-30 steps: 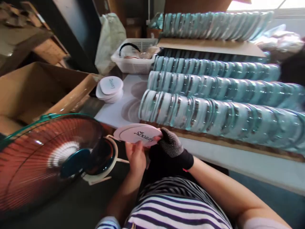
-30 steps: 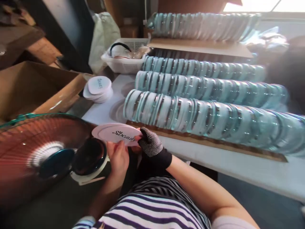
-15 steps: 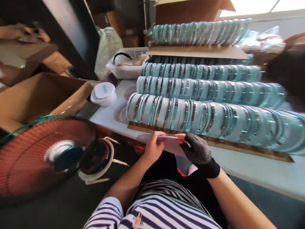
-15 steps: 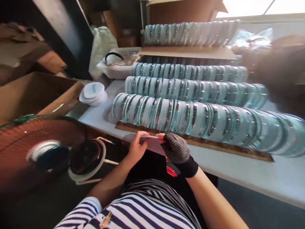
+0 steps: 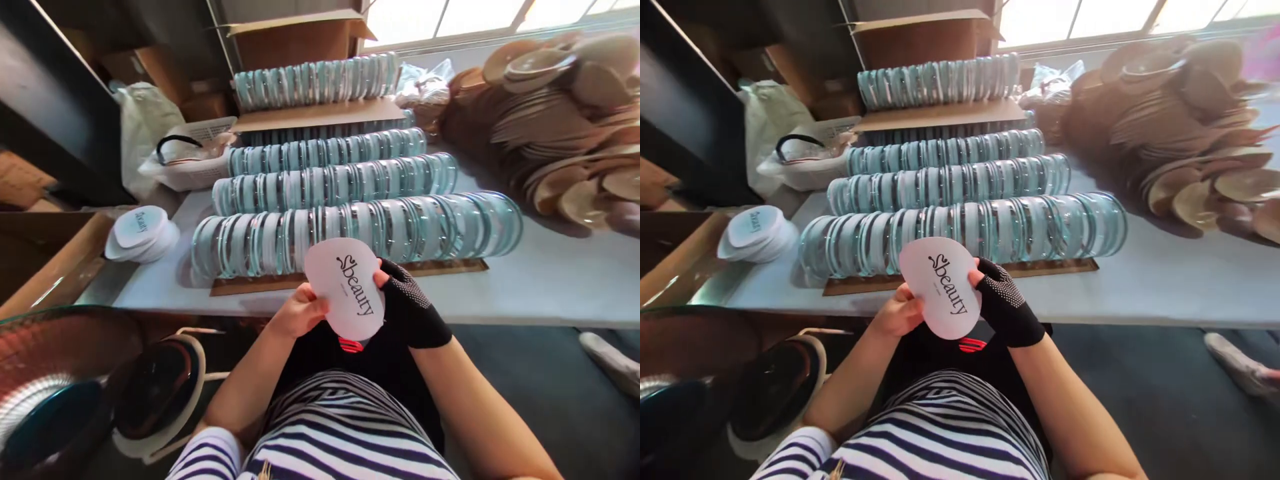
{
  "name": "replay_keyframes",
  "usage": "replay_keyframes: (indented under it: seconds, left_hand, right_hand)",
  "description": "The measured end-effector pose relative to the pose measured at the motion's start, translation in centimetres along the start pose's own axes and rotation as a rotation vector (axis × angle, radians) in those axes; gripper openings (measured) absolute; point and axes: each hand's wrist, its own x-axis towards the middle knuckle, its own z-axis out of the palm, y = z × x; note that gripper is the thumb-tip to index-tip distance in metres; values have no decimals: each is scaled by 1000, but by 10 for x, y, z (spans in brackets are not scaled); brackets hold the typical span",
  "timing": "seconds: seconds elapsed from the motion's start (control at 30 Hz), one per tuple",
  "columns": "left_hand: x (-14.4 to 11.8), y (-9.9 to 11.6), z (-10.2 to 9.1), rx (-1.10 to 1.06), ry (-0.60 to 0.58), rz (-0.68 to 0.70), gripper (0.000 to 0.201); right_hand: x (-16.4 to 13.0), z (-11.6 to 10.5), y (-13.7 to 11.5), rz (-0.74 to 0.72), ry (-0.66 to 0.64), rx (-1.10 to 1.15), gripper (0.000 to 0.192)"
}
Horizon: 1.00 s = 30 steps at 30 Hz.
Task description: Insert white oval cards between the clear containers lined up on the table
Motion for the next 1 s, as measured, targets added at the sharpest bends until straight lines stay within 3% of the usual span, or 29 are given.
replay_keyframes:
  seconds: [0.13, 0.17, 0.27, 0.3, 0.33, 0.43, 0.47, 0.57, 0.63, 0.73, 0.9, 1.0]
  left_hand:
    - [21, 3, 19, 358, 95, 76, 45]
    - [25, 4, 24, 394, 48, 64, 44]
    - [34, 4, 38, 266, -300, -60, 55]
    - [36, 4, 42, 245, -359, -90, 57]
    - [38, 4, 46, 275, -335, -93, 57]
    - [44, 1, 58, 470, -93, -47, 49]
    - [46, -1, 62, 465, -108, -54, 50]
    - [52, -11, 74, 236, -331, -93, 62]
    - [59, -20, 80, 257, -241, -33, 59]
    - [71, -29, 83, 514, 14, 75, 48]
    - [83, -32, 84, 521, 75, 131, 44]
    - [85, -39, 87, 406, 122, 87, 41]
  right_hand:
    - [-9, -31, 3, -120, 281, -119, 32]
    - [-11, -38, 5, -127, 311, -130, 33]
    - [-22, -54, 9, -8, 128, 50, 42]
    - [-25, -59, 10, 27, 73, 120, 47]
    - [-28, -65, 10, 38, 69, 149, 49]
    - [-34, -80, 9, 0, 255, 60, 46]
    - [-35, -84, 9, 4, 264, 52, 45]
    - [-37, -92, 11, 59, 108, 156, 52]
    - [-34, -95, 15, 4, 167, 134, 59]
    - [-27, -100, 24, -177, 453, -128, 63]
    - [-33, -96, 42, -473, 740, -701, 58]
    - [-41, -82, 48, -573, 766, -804, 48]
